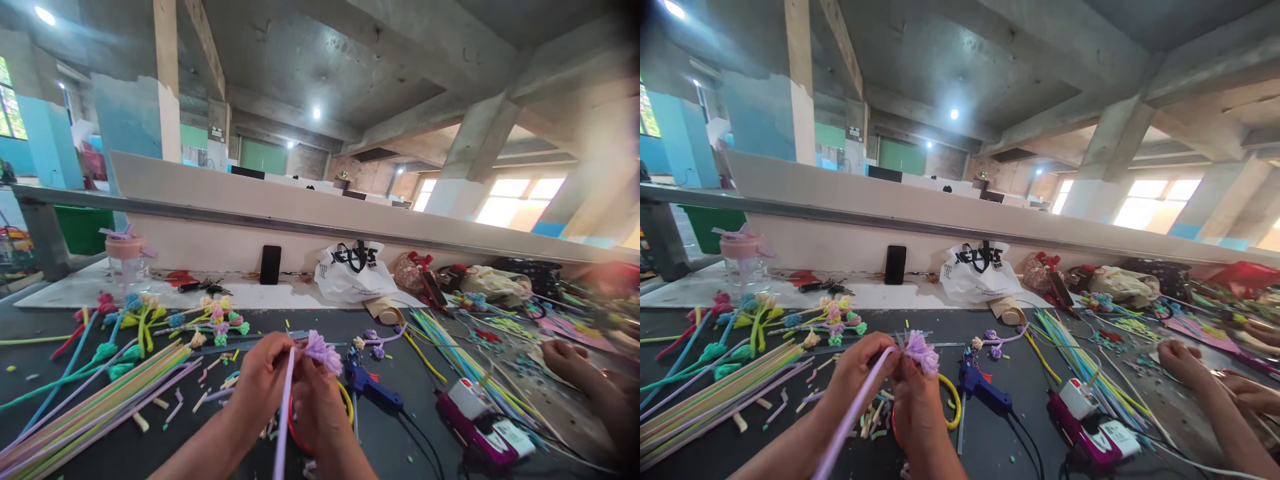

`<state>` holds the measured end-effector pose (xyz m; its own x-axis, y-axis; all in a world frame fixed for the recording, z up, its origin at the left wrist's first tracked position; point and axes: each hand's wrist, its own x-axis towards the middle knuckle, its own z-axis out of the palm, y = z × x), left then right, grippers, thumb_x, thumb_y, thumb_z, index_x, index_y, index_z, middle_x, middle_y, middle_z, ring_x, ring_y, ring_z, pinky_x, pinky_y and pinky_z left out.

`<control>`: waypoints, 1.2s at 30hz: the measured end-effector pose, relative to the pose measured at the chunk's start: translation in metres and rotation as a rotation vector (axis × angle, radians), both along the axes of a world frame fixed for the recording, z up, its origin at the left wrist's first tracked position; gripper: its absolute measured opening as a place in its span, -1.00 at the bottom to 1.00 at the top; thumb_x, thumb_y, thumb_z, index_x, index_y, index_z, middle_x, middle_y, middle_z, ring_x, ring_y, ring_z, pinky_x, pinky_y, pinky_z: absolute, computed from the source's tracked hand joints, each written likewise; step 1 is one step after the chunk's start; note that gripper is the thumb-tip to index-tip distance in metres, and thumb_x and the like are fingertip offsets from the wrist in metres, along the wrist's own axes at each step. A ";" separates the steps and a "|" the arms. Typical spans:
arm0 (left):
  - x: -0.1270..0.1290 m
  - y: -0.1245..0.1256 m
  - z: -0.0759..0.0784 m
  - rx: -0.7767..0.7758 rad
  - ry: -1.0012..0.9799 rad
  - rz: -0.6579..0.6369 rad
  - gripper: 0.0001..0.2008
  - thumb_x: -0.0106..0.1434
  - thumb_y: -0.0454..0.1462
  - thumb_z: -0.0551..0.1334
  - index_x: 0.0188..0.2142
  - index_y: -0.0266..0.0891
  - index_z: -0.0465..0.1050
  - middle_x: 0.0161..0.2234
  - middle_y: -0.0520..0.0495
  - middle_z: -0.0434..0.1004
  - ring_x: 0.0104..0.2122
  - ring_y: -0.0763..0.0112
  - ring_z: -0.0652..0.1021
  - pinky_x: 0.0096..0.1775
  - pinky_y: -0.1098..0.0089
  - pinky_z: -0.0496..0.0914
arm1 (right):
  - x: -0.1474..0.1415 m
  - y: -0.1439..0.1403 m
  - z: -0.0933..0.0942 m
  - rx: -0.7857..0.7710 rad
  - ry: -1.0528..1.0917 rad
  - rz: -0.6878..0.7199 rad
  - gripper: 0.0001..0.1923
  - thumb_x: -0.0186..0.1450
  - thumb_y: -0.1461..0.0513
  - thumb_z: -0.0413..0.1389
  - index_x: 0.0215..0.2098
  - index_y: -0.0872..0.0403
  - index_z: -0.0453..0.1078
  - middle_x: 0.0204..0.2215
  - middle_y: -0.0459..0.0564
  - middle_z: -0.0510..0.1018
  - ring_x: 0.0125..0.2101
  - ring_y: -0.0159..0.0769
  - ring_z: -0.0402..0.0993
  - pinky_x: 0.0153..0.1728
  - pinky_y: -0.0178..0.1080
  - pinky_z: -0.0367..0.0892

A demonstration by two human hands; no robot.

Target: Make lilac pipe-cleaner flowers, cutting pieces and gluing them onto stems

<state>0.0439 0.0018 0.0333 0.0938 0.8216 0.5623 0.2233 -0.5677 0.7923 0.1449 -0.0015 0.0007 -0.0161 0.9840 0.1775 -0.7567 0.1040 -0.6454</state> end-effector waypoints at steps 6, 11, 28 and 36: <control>-0.012 0.008 -0.026 0.534 0.324 0.144 -0.81 0.19 -0.42 0.05 -0.25 -0.26 0.38 -0.26 -0.14 0.44 -0.23 0.38 0.42 -0.16 0.40 0.32 | -0.004 -0.004 -0.002 -0.099 0.105 0.075 -0.82 -0.03 0.29 0.28 -0.42 0.08 0.45 -0.44 -0.09 0.55 -0.40 -0.36 0.45 -0.22 -0.29 0.31; -0.012 0.011 -0.043 0.700 0.464 0.186 -0.75 0.20 -0.41 0.04 -0.15 -0.24 0.36 -0.22 -0.15 0.46 -0.20 0.35 0.44 -0.13 0.36 0.35 | -0.003 -0.001 -0.008 -0.123 0.127 0.038 -0.87 0.01 0.29 0.26 -0.45 0.11 0.44 -0.51 -0.09 0.54 -0.49 -0.38 0.44 -0.32 -0.29 0.35; 0.003 -0.005 -0.012 0.180 0.097 -0.052 -0.77 0.17 -0.37 0.02 -0.22 -0.19 0.39 -0.27 -0.09 0.46 -0.24 0.36 0.45 -0.17 0.40 0.31 | 0.019 0.003 0.011 -0.032 -0.013 0.056 -0.79 -0.12 0.26 0.31 -0.47 0.08 0.47 -0.48 -0.05 0.55 -0.43 -0.26 0.46 -0.34 -0.22 0.35; -0.003 -0.003 0.014 -0.260 0.095 -0.255 -0.82 0.13 -0.28 0.10 -0.51 -0.26 0.44 -0.55 0.03 0.41 -0.50 0.46 0.39 -0.46 0.52 0.22 | 0.026 0.004 0.014 -0.019 -0.066 0.133 -0.84 -0.05 0.23 0.29 -0.48 0.07 0.46 -0.55 -0.13 0.48 -0.52 -0.41 0.39 -0.39 -0.33 0.34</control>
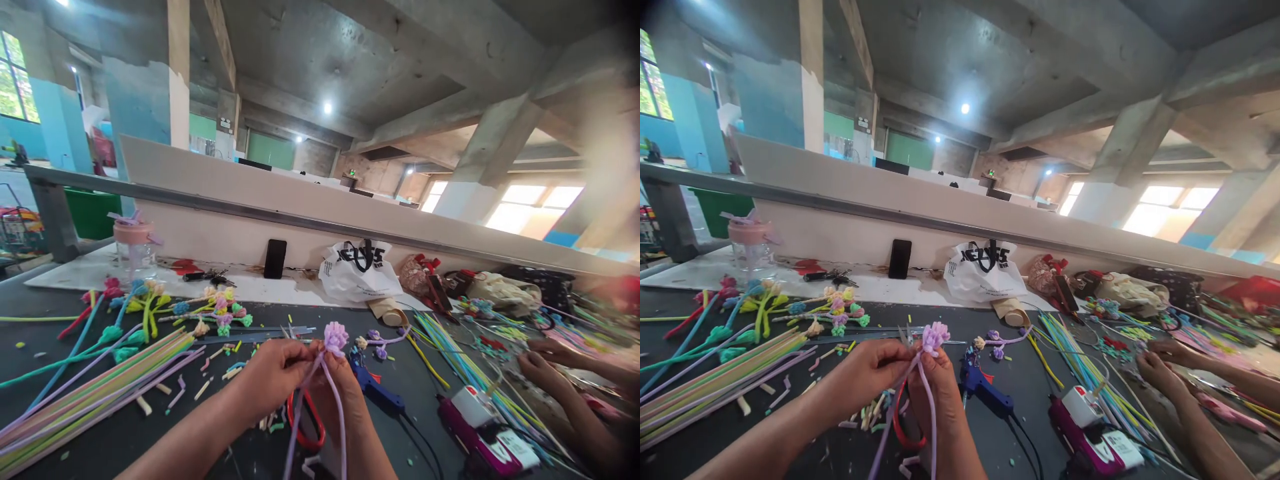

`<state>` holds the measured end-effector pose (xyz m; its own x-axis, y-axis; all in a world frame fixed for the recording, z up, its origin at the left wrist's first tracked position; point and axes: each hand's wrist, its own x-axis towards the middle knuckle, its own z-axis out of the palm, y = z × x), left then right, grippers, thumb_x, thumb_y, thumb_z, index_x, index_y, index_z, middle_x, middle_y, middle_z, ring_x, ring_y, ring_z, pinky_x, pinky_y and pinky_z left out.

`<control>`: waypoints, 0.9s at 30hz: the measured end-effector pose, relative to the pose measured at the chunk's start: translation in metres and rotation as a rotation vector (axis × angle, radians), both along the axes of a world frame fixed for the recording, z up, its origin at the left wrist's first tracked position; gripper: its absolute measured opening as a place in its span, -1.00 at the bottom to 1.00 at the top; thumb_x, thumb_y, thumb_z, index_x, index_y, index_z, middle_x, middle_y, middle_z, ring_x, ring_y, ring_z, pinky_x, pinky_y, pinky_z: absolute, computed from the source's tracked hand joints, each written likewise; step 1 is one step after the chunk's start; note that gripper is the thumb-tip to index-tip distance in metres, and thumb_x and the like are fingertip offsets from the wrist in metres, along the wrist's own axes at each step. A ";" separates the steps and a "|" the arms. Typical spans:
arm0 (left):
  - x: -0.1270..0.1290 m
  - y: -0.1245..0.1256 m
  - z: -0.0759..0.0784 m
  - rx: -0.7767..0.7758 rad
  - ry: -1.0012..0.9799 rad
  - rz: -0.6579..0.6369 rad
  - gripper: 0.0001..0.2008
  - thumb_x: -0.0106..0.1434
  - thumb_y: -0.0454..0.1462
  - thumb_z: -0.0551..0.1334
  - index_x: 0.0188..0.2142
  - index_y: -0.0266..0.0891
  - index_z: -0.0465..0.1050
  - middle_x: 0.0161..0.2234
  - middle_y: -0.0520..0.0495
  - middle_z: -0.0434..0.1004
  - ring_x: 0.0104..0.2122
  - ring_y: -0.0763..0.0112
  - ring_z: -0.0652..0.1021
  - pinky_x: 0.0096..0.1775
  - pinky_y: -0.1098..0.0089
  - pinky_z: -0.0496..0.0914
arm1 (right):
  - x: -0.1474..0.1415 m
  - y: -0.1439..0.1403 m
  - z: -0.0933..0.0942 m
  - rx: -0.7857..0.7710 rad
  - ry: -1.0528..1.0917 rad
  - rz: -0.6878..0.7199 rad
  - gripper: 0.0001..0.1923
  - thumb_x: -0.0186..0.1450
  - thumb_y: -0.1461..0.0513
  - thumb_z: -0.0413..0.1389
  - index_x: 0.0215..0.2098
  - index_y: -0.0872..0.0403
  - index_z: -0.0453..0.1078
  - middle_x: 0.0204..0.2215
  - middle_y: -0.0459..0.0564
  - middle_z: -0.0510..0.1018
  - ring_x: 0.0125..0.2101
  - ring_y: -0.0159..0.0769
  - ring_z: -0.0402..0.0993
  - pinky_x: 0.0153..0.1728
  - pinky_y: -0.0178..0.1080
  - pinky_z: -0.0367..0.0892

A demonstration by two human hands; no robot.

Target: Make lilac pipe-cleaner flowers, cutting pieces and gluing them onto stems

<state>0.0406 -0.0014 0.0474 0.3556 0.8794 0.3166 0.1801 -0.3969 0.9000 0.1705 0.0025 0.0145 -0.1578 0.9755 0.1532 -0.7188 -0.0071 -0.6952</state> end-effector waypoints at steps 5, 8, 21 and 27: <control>-0.005 0.001 0.004 -0.017 -0.126 0.075 -0.76 0.05 -0.31 0.18 -0.23 -0.22 0.41 -0.39 -0.03 0.45 -0.43 0.42 0.41 -0.40 0.49 0.25 | -0.003 0.005 -0.003 0.038 -0.114 -0.085 -0.76 -0.13 0.26 0.33 -0.45 0.08 0.50 -0.55 -0.07 0.55 -0.49 -0.32 0.44 -0.35 -0.26 0.33; -0.008 0.003 0.003 0.005 -0.148 0.009 -0.62 -0.02 -0.34 0.23 -0.13 -0.16 0.37 -0.25 -0.06 0.42 -0.40 0.43 0.41 -0.39 0.49 0.26 | -0.004 0.008 -0.008 0.054 -0.199 -0.093 -0.79 -0.13 0.24 0.33 -0.49 0.10 0.50 -0.57 -0.06 0.55 -0.51 -0.32 0.44 -0.36 -0.26 0.31; 0.011 0.011 -0.025 -0.192 -0.517 0.150 -0.77 -0.01 -0.30 0.24 -0.38 -0.22 0.19 -0.51 0.14 0.25 -0.53 0.59 0.29 -0.47 0.55 0.21 | -0.005 0.009 -0.017 0.029 -0.175 -0.088 -0.88 0.01 0.25 0.26 -0.48 0.11 0.43 -0.58 -0.12 0.52 -0.56 -0.41 0.40 -0.43 -0.33 0.28; 0.014 0.013 -0.033 -0.292 -0.560 0.042 -0.65 -0.01 -0.27 0.28 -0.24 -0.24 0.20 -0.37 0.03 0.36 -0.41 0.52 0.39 -0.36 0.50 0.27 | -0.003 0.009 -0.013 -0.034 -0.098 -0.137 -0.86 -0.01 0.25 0.28 -0.56 0.11 0.39 -0.64 -0.14 0.48 -0.61 -0.43 0.37 -0.50 -0.37 0.28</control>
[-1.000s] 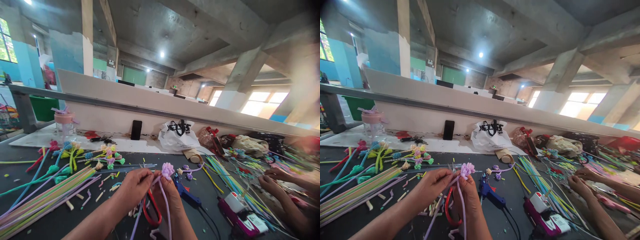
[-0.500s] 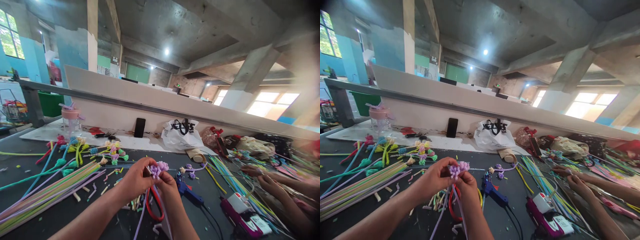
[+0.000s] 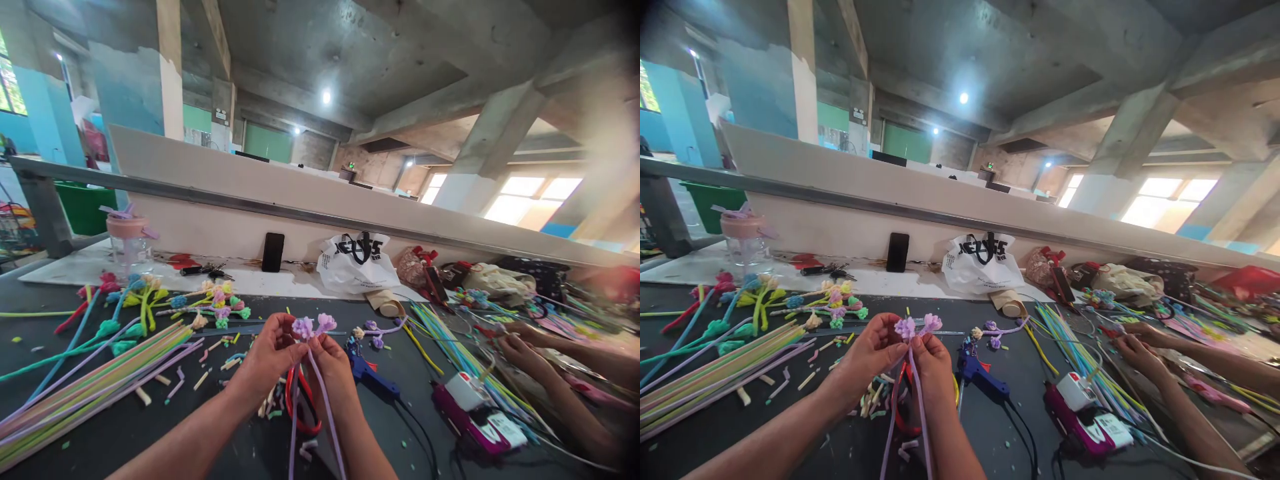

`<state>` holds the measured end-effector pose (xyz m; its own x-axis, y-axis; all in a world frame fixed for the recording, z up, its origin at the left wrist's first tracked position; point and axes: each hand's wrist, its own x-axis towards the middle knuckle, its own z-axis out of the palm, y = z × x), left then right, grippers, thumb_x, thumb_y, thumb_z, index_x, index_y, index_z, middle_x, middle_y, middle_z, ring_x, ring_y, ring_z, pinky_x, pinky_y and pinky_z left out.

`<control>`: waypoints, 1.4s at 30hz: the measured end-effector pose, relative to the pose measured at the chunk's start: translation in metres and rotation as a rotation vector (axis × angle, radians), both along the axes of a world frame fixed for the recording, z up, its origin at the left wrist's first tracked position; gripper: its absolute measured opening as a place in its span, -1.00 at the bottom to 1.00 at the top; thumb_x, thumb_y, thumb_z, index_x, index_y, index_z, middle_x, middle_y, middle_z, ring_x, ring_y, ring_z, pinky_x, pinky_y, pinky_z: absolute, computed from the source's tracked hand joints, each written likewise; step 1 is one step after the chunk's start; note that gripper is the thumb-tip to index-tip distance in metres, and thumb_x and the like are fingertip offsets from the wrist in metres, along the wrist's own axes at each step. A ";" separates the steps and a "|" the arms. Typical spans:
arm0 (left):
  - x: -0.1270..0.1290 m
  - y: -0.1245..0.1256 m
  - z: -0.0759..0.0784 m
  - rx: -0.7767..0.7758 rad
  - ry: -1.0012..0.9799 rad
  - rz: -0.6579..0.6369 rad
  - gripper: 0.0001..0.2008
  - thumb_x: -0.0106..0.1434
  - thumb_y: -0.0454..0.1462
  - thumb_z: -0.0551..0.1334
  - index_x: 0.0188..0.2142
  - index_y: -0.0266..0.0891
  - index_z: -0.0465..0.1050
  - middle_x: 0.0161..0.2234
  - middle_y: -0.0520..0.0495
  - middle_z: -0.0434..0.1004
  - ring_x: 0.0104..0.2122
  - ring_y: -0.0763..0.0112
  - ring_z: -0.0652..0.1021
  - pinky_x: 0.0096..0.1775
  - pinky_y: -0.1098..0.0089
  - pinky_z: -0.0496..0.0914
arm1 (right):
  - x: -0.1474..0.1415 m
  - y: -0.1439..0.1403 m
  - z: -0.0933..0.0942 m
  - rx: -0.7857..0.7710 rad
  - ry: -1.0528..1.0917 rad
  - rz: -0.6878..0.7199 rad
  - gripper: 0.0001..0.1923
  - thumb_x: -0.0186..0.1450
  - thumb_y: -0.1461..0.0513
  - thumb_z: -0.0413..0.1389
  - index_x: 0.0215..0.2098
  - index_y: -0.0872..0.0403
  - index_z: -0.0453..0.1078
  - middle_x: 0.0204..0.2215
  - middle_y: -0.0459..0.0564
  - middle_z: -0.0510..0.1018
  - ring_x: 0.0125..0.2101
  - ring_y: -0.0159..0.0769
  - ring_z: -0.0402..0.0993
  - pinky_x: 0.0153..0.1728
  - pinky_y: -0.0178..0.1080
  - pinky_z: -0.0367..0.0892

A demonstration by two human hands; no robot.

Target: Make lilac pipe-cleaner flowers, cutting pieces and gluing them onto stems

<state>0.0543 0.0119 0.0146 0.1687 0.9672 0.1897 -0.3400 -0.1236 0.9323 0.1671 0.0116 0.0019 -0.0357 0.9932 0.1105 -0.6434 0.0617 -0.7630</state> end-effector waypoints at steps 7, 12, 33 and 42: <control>0.000 0.005 -0.005 0.001 0.206 -0.090 -0.75 -0.04 -0.20 0.28 -0.41 -0.31 0.31 -0.47 0.01 0.41 -0.42 0.45 0.42 -0.34 0.45 0.27 | 0.002 0.003 -0.001 -0.116 0.052 -0.101 -0.79 -0.10 0.24 0.32 -0.61 0.13 0.37 -0.69 -0.17 0.44 -0.67 -0.54 0.27 -0.61 -0.46 0.18; -0.005 0.009 -0.005 0.054 0.381 -0.037 -0.76 0.01 -0.15 0.22 -0.48 -0.33 0.36 -0.57 0.04 0.37 -0.54 0.50 0.35 -0.47 0.49 0.21 | 0.004 0.008 -0.007 -0.098 -0.030 -0.128 -0.77 -0.10 0.21 0.32 -0.64 0.13 0.35 -0.71 -0.18 0.41 -0.69 -0.54 0.23 -0.63 -0.45 0.15; -0.022 0.002 -0.014 0.980 0.989 0.290 -0.80 0.20 -0.41 -0.02 -0.32 -0.23 0.34 -0.30 -0.10 0.41 -0.28 0.36 0.40 -0.22 0.36 0.31 | -0.011 0.000 -0.015 -0.106 0.046 -0.074 -0.83 -0.09 0.28 0.30 -0.57 0.13 0.39 -0.62 -0.12 0.49 -0.58 -0.43 0.37 -0.46 -0.37 0.28; 0.006 -0.009 -0.009 0.261 0.429 0.362 -0.88 0.14 -0.27 0.09 -0.48 -0.25 0.32 -0.49 -0.01 0.38 -0.44 0.43 0.40 -0.35 0.42 0.29 | -0.023 -0.008 -0.010 -0.043 0.085 -0.154 -0.83 -0.09 0.27 0.29 -0.55 0.11 0.39 -0.58 -0.12 0.51 -0.56 -0.44 0.38 -0.46 -0.37 0.31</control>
